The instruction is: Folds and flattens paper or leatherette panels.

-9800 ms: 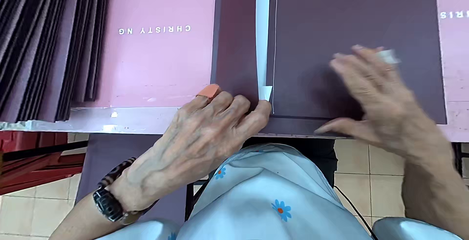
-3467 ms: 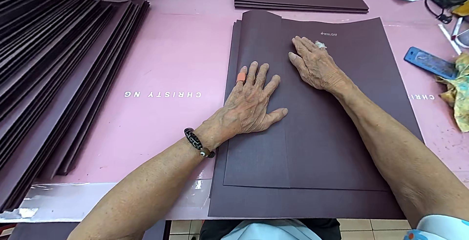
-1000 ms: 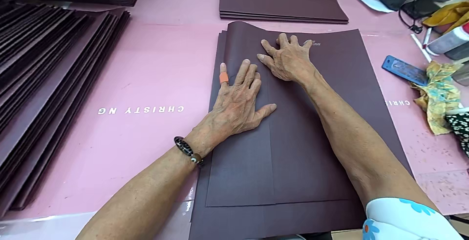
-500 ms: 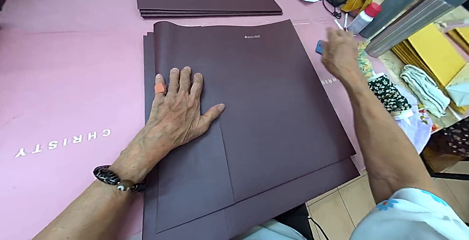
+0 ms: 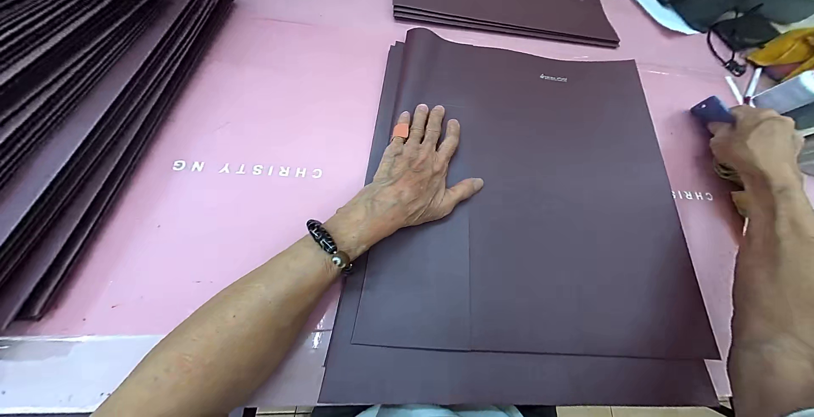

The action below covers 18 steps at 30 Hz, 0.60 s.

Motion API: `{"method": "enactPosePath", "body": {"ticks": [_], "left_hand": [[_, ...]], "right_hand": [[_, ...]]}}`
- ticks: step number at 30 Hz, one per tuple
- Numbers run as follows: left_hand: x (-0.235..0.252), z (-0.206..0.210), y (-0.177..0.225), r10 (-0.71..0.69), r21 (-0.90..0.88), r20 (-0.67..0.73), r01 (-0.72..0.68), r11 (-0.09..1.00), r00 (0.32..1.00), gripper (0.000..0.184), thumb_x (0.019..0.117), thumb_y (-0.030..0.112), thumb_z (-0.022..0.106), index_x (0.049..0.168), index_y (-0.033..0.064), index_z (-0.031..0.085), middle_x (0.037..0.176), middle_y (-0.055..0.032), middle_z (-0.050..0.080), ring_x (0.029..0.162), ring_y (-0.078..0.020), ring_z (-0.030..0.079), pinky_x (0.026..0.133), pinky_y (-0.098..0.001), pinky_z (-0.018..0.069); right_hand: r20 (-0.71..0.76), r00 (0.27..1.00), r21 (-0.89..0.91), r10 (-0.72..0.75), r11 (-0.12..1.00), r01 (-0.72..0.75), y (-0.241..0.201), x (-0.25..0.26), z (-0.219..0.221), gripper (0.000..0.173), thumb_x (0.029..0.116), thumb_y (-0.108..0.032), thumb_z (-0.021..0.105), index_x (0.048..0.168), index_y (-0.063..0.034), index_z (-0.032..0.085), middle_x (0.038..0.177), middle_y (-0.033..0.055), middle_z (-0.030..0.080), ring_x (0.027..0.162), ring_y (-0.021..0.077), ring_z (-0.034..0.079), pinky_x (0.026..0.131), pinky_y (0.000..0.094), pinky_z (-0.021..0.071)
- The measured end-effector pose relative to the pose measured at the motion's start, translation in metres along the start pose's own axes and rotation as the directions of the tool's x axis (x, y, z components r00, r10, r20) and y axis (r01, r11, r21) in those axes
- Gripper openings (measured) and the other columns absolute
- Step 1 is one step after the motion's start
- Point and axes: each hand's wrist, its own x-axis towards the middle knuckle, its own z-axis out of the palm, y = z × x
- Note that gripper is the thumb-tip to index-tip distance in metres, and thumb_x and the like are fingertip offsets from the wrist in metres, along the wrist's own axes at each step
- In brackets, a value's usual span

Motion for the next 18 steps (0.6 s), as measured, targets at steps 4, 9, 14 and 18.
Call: {"method": "enactPosePath", "body": {"ticks": [4,9,14,18], "left_hand": [[0.001,0.003,0.0,-0.014,-0.011,-0.002,0.014,1.0,1.0,0.097,0.0971,0.073,0.025,0.157,-0.0019,0.033,0.164,-0.0303,0.024,0.153,-0.0484,0.019,0.123,-0.0607,0.0145],[0.003,0.007,0.002,-0.03,-0.001,-0.028,0.03,1.0,0.999,0.096,0.0968,0.074,0.025,0.156,-0.0009,0.036,0.16,-0.03,0.033,0.15,-0.0462,0.031,0.121,-0.0622,0.0204],[0.005,0.009,0.003,-0.039,-0.041,-0.09,0.036,0.999,0.995,0.093,0.096,0.072,0.032,0.149,-0.003,0.047,0.153,-0.0293,0.044,0.144,-0.0442,0.042,0.117,-0.0593,0.0296],[0.005,0.011,0.006,0.001,0.014,-0.166,0.002,1.0,0.986,0.088,0.0972,0.067,0.035,0.139,-0.0082,0.055,0.14,-0.0295,0.057,0.133,-0.0432,0.053,0.101,-0.0508,0.0473]], "right_hand": [[-0.228,0.973,0.135,-0.028,0.989,0.06,-0.015,0.015,-0.014,0.052,0.1072,-0.033,0.045,0.128,0.0133,0.056,0.128,0.0455,0.054,0.125,0.0645,0.049,0.099,0.0808,0.034],[-0.287,0.781,0.227,-0.555,0.753,0.618,-0.195,-0.031,-0.044,0.047,0.1069,-0.027,0.048,0.129,0.0133,0.055,0.122,0.0374,0.062,0.117,0.0512,0.061,0.101,0.0646,0.0447],[-0.189,0.486,0.363,-0.853,0.399,0.842,-0.311,-0.054,-0.011,0.034,0.1023,-0.025,0.059,0.112,0.0073,0.063,0.094,0.022,0.068,0.086,0.0346,0.069,0.078,0.0524,0.0541],[0.048,0.277,0.382,-0.96,0.274,0.883,-0.337,-0.052,-0.003,0.035,0.0906,-0.029,0.075,0.106,-0.0003,0.062,0.085,0.0156,0.065,0.081,0.0339,0.066,0.07,0.056,0.0499]]}}
